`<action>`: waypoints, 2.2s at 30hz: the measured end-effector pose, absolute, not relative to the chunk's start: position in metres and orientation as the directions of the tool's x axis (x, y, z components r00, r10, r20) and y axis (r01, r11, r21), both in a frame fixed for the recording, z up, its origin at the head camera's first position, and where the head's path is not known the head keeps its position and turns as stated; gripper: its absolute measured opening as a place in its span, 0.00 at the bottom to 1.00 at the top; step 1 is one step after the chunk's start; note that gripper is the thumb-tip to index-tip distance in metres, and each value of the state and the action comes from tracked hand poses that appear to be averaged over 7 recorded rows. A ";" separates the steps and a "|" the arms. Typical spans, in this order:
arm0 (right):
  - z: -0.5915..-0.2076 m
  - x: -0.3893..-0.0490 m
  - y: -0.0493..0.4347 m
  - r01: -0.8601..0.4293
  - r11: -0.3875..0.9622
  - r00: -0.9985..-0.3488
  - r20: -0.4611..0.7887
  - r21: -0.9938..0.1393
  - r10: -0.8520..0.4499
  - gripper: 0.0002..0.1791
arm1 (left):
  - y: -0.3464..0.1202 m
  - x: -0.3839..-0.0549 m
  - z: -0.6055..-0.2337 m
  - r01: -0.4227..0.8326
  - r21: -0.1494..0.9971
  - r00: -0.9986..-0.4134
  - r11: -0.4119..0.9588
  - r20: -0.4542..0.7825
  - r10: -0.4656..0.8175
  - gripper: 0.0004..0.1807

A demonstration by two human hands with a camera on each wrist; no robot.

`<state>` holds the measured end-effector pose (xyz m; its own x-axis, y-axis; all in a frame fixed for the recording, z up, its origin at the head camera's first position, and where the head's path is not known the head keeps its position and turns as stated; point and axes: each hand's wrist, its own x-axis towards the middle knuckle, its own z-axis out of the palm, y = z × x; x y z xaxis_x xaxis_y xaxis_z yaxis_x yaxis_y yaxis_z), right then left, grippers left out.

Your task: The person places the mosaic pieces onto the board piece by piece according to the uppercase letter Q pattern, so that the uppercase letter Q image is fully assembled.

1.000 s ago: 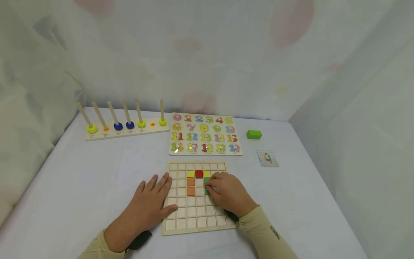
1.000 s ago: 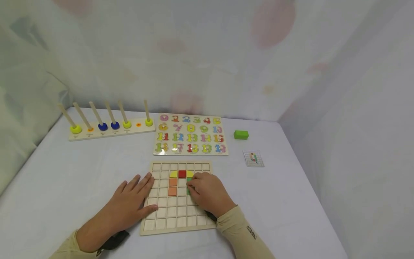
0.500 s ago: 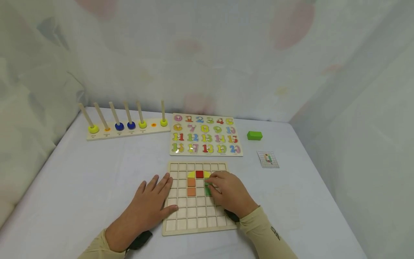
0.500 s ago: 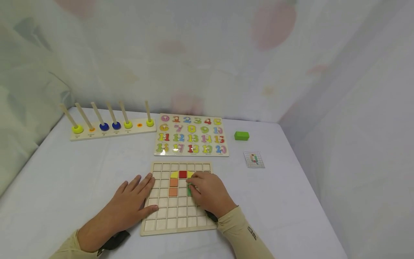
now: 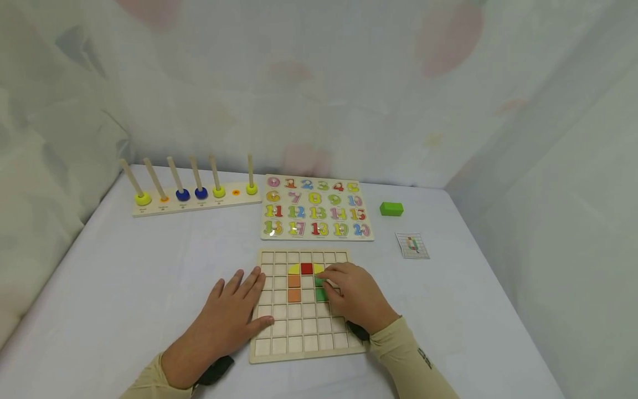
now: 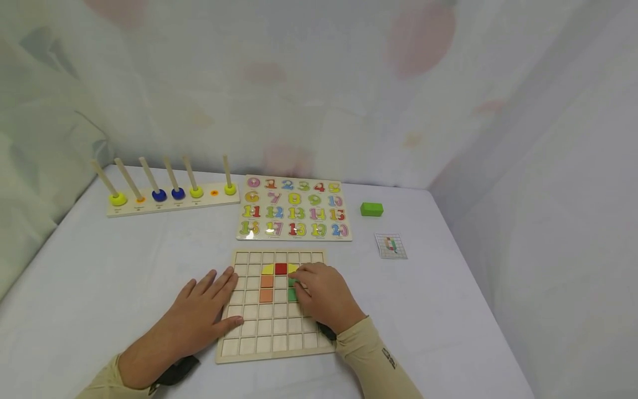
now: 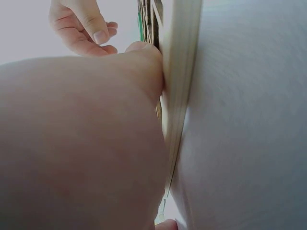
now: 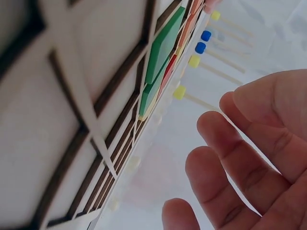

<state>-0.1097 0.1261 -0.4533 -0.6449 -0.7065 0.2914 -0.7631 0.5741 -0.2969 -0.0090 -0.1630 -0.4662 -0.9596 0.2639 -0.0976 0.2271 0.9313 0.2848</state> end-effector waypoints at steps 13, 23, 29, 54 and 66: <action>-0.451 -0.114 0.127 -0.763 0.593 -0.646 0.265 -0.257 -0.716 0.11 | -0.167 -0.007 -0.472 0.224 0.271 -0.966 0.936 -0.070 0.251 0.53; -0.429 -0.113 0.192 -0.487 0.768 -0.874 0.238 -0.415 -0.425 0.12 | -0.164 -0.009 -0.469 0.230 0.306 -0.960 0.924 -0.085 0.266 0.52; -0.444 -0.086 0.205 -0.354 0.851 -0.915 -0.045 -0.388 -0.401 0.10 | -0.167 -0.006 -0.470 0.213 0.304 -0.963 0.929 -0.097 0.252 0.52; -0.463 -0.120 0.151 -0.247 0.904 -0.912 -0.232 -0.350 -0.339 0.07 | -0.174 0.001 -0.481 0.180 0.330 -0.957 0.927 -0.159 0.242 0.52; -0.440 -0.088 0.127 -0.475 0.776 -0.841 -0.046 -0.415 -0.540 0.16 | -0.165 -0.007 -0.466 0.237 0.289 -0.961 0.928 -0.069 0.267 0.51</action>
<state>-0.0880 0.1267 -0.4399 -0.8407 -0.5396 -0.0461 -0.4752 0.7758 -0.4151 -0.0068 -0.1654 -0.4659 -0.9613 0.2667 -0.0689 0.2366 0.9276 0.2891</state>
